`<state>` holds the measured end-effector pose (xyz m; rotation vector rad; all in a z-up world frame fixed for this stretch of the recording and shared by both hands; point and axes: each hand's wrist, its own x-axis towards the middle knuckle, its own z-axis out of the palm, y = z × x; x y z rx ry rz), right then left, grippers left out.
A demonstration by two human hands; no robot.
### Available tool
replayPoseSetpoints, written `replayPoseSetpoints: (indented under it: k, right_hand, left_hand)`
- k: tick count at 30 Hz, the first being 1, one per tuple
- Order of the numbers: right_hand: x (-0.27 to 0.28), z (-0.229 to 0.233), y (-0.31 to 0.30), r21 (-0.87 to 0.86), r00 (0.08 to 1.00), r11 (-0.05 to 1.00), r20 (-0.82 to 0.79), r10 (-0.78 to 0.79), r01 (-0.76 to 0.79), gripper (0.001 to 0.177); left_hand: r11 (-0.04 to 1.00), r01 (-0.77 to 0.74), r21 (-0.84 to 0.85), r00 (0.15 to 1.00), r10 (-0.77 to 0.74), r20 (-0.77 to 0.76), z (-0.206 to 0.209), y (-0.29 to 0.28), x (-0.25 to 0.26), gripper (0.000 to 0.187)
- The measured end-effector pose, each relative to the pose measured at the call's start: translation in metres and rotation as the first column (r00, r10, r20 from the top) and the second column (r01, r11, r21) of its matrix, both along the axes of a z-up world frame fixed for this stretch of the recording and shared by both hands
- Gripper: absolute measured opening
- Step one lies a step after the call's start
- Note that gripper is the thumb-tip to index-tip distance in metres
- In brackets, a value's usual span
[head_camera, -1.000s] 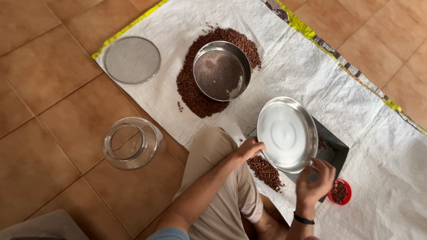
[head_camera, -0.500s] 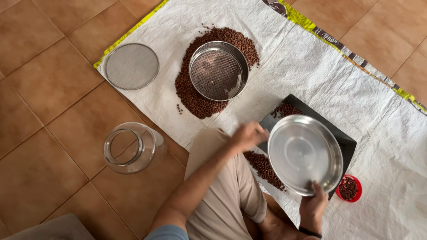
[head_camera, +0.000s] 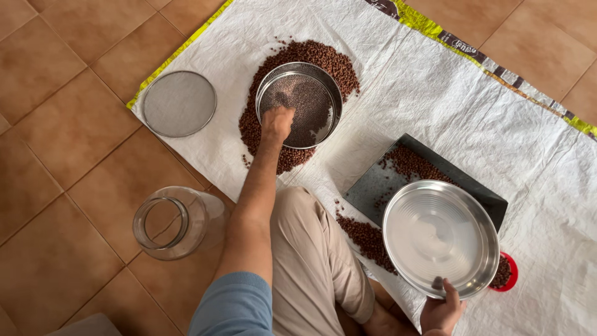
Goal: The person sits on a white cloth on the floor and sorts brown seeds by hand from a metal tray into a small red bowl. The person then uses a metal sieve to sift the remaining seeds and transfers them into a larger metal bowl.
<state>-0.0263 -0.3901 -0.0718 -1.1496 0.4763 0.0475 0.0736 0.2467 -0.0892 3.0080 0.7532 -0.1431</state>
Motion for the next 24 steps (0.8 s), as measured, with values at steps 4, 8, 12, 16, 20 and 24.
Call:
replayPoseSetpoints:
  k: [4,8,12,16,20,24]
  right_hand:
    - [0.001,-0.008,-0.004,0.005,1.0,1.0,0.028,0.002,-0.002,0.048]
    - [0.0,-0.024,-0.007,-0.041,0.999,0.999,0.026,0.024,-0.023,0.041]
    - [-0.003,-0.038,-0.016,-0.109,0.997,0.993,0.057,0.055,-0.048,0.037]
    - [-0.007,-0.038,-0.023,-0.146,0.997,0.988,0.05,0.058,-0.051,0.035]
    - [-0.009,-0.025,-0.016,-0.181,0.995,0.981,0.054,0.083,-0.072,0.039]
    - [-0.011,-0.008,-0.007,-0.191,0.993,0.977,0.052,0.108,-0.096,0.042]
  left_hand:
    - [0.994,0.049,0.093,0.996,-0.056,0.069,-0.012,-0.004,0.012,0.018]
    - [0.987,0.052,0.153,0.999,-0.049,-0.023,-0.019,-0.006,0.025,0.008]
    - [0.988,0.06,0.143,0.997,-0.051,-0.062,-0.012,-0.02,0.036,0.007]
    - [0.992,0.074,0.098,0.989,-0.061,-0.131,-0.009,-0.027,0.039,0.005]
    - [0.99,0.063,0.128,0.995,-0.053,-0.081,-0.023,-0.025,0.045,0.008]
    - [0.987,0.056,0.149,0.995,-0.068,0.075,-0.043,-0.014,0.041,0.009]
